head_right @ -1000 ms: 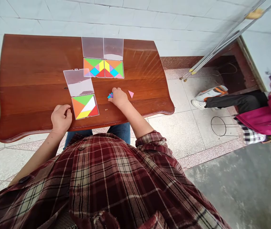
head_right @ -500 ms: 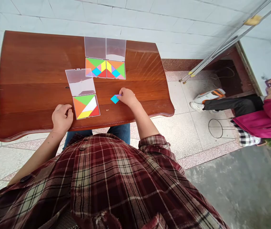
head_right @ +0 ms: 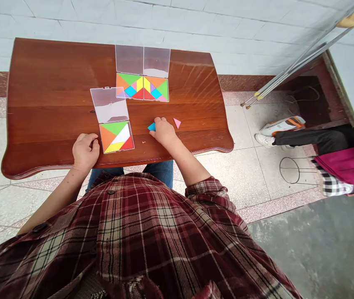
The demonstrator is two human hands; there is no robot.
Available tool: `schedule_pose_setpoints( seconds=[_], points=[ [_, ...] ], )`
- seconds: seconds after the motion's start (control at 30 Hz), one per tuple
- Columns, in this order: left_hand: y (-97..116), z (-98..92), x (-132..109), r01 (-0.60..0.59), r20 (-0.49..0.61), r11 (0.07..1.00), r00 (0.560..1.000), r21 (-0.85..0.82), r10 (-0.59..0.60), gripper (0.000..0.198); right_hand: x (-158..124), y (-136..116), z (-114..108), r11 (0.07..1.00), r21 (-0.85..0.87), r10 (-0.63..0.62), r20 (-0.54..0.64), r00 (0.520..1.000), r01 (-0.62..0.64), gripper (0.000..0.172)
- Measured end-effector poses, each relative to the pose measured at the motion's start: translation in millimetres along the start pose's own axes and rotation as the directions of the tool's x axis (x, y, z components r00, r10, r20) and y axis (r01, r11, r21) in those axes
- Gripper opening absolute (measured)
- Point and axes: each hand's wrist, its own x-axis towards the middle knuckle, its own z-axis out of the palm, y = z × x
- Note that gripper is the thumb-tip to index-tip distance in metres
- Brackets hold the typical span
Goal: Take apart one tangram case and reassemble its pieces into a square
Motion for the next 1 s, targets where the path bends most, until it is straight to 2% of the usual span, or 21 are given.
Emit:
schedule_pose_setpoints(
  seconds=[0.27,0.4,0.5,0.6,0.73,0.87,1.0],
  points=[
    [-1.4,1.4,-0.7,-0.010,0.003,1.000,1.000,-0.007,0.010,0.024,11.1,0.9,1.0,0.999,-0.026,-0.026,0.051,0.998,0.027,0.037],
    [-1.4,2.2,-1.5,-0.012,-0.003,1.000,1.000,-0.016,0.012,0.025,12.3,1.5,-1.6,0.992,-0.011,-0.122,0.054,0.991,0.122,0.033],
    [-1.4,2.8,-1.7,-0.010,-0.002,1.000,1.000,-0.023,0.010,0.025,10.6,-9.0,-5.9,0.970,0.018,-0.242,0.068,0.968,0.241,0.031],
    [-0.9,2.6,-1.4,-0.007,0.004,1.000,1.000,-0.025,0.007,0.024,9.9,-31.5,-8.3,0.915,-0.003,-0.401,0.128,0.907,0.404,0.036],
    [0.4,1.9,-1.5,0.000,0.018,1.000,1.000,-0.029,0.001,0.024,12.7,-66.3,-9.1,0.790,-0.102,-0.567,0.256,0.783,0.605,0.044],
    [1.1,1.7,-2.3,-0.008,0.017,1.000,1.000,-0.026,0.008,0.025,16.0,-85.1,-13.1,0.709,-0.161,-0.606,0.360,0.709,0.687,0.044],
    [1.4,1.9,-3.2,-0.011,0.019,0.999,1.000,-0.034,0.011,0.025,19.7,-83.0,-16.4,0.655,-0.155,-0.637,0.412,0.651,0.739,0.040]
  ],
)
